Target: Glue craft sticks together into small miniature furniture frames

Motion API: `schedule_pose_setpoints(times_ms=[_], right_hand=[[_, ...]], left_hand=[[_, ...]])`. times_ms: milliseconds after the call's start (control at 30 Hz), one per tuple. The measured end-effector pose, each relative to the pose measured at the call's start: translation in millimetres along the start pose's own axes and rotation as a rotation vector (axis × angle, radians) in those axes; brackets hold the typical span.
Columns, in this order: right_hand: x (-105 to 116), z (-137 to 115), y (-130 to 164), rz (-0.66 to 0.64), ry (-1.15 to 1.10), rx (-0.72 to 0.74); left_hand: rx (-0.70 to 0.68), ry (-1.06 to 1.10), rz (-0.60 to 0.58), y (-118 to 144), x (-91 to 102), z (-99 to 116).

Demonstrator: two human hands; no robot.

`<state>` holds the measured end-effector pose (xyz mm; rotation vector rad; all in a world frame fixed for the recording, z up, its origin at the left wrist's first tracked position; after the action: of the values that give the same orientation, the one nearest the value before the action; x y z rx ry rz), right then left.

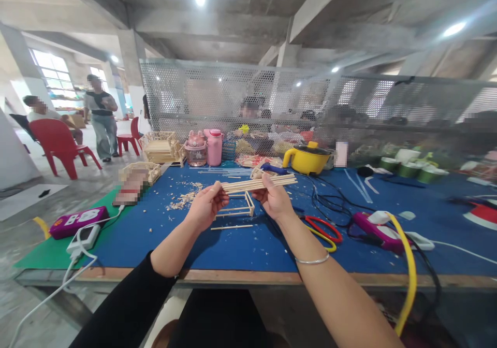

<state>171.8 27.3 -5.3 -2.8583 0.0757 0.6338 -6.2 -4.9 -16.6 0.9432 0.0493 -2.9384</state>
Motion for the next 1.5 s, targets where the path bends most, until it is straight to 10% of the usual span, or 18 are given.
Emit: schedule_pose_setpoints(times_ms=[867, 1033, 1133, 1367, 1500], right_hand=[[1, -2, 1, -0.008, 0.058, 0.054], [2, -4, 1, -0.067, 0.193, 0.098], [1, -4, 5, -0.152, 0.314, 0.117], [0, -3, 4, -0.189, 0.439, 0.132], [16, -18, -1, 0.244, 0.547, 0.457]], left_hand=[[-0.101, -0.16, -0.061, -7, 5.2, -6], [-0.415, -0.488, 0.017, 2, 5.1, 2], [-0.641, -0.816, -0.158, 10, -0.1, 3], [-0.128, -0.814, -0.334, 5, 3.2, -13], [0.051, -0.751, -0.287, -1, 12.4, -9]])
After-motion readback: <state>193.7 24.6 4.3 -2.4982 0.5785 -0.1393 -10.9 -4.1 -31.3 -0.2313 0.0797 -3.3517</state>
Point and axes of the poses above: each hand's wrist, its own y-axis away from the middle knuckle, its own x-axis out of the back of the hand, z = x × y, the point moved 2 cm from there along -y, towards the middle knuckle, and after that the axes turned 7 degrees about z, right-handed, at the moved point
